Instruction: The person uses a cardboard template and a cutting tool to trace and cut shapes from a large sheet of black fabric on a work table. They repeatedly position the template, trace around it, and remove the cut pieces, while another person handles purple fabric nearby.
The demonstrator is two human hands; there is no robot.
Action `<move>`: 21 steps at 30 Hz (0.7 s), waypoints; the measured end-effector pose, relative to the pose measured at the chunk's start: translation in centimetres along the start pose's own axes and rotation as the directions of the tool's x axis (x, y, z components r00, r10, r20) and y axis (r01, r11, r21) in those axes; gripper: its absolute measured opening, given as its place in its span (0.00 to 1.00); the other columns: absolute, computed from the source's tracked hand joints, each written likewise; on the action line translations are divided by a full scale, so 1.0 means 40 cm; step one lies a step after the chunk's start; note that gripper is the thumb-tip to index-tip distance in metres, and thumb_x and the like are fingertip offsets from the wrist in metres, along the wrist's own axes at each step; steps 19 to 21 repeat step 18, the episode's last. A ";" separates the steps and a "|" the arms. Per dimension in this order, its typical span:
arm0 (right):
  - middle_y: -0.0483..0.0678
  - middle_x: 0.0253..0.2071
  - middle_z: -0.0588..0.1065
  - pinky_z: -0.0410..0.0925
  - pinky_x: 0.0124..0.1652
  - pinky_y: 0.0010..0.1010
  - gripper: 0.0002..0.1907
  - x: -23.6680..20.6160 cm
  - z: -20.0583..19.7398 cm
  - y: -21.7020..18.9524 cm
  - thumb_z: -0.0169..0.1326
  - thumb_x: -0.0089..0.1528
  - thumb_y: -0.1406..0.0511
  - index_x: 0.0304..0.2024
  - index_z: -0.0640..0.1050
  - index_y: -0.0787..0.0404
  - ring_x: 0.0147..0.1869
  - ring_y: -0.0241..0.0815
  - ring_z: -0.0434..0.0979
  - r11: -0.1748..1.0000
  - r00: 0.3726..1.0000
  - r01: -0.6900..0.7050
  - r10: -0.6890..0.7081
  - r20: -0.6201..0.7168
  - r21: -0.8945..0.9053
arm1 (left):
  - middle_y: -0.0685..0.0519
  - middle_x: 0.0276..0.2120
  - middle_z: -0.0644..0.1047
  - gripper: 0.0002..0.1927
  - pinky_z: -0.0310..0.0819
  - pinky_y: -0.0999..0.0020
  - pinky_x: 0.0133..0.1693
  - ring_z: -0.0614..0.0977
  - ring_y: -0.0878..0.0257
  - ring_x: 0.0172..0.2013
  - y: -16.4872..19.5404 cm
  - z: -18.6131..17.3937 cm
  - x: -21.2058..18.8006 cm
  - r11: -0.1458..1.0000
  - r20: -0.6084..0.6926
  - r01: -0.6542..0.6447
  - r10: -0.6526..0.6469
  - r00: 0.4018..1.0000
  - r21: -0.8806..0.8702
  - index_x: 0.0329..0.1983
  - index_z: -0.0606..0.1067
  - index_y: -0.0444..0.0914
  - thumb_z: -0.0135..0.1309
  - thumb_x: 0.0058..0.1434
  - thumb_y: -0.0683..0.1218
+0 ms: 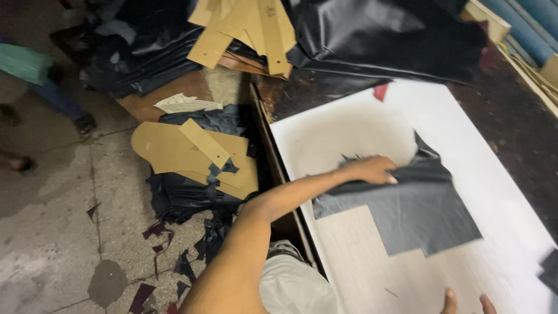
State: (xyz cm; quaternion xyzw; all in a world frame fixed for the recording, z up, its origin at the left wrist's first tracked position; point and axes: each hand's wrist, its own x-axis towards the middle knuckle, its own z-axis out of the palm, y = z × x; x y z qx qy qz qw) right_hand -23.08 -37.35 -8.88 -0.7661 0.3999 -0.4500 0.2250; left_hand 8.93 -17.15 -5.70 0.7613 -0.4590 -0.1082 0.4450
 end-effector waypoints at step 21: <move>0.60 0.39 0.82 0.70 0.50 0.34 0.19 -0.185 0.124 -0.167 0.59 0.66 0.59 0.51 0.82 0.67 0.46 0.48 0.82 0.976 0.881 -0.178 0.214 0.423 -0.125 | 0.46 0.48 0.78 0.16 0.73 0.59 0.54 0.80 0.49 0.51 -0.288 -0.323 0.117 0.975 -0.451 -0.203 0.141 0.881 -0.093 0.48 0.74 0.37 0.57 0.57 0.35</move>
